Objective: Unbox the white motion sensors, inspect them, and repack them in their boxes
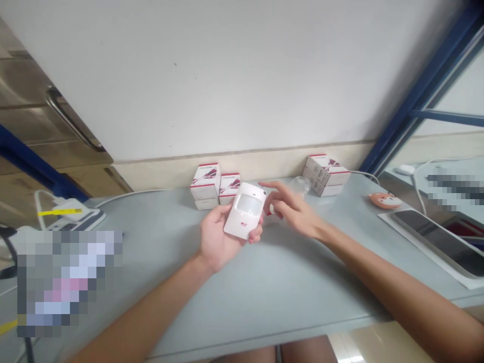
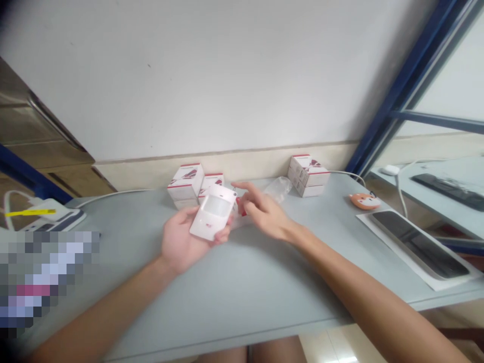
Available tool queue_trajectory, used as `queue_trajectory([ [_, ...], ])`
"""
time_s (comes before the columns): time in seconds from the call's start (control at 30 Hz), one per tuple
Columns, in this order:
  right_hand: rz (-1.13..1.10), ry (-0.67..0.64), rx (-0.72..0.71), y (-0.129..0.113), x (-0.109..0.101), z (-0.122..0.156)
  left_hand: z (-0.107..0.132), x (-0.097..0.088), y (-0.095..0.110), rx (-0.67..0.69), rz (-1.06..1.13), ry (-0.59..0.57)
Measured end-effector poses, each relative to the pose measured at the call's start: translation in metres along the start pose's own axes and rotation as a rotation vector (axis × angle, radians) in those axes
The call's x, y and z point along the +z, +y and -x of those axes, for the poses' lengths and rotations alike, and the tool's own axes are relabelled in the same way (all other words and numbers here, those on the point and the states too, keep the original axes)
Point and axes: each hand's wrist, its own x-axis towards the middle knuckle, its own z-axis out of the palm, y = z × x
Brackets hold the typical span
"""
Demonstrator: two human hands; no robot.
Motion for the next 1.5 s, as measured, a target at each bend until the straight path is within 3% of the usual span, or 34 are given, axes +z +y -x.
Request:
queue_trajectory([
  [0.1,0.448,0.115,-0.083,0.007,-0.016,-0.004,-0.001,-0.001,0.001,-0.007,0.025,-0.01],
  [0.17,0.636,0.182,-0.05,0.016,-0.028,-0.007,-0.002,-0.004,0.0,-0.011,0.032,-0.013],
  [0.3,0.87,0.146,0.047,0.041,-0.047,-0.009,-0.004,-0.01,-0.001,-0.004,0.007,-0.032],
  [0.43,0.975,0.097,0.065,0.055,-0.052,-0.011,-0.005,-0.011,-0.001,0.013,-0.04,-0.07],
  [0.57,0.954,0.269,0.116,0.049,-0.047,-0.013,-0.004,-0.008,-0.003,0.054,-0.129,-0.075],
  [0.7,0.791,0.422,0.15,0.029,-0.029,-0.013,-0.001,-0.006,-0.014,0.093,-0.284,-0.106],
  [0.93,0.588,0.421,0.063,0.003,0.008,-0.003,0.001,-0.009,-0.029,0.163,-0.456,-0.06],
  [1.3,0.328,0.463,0.066,-0.006,0.006,-0.002,0.01,-0.002,-0.026,0.11,-0.754,0.054],
  [1.5,0.278,0.46,-0.018,-0.015,0.005,0.003,0.016,0.005,-0.029,0.115,-0.929,0.129],
])
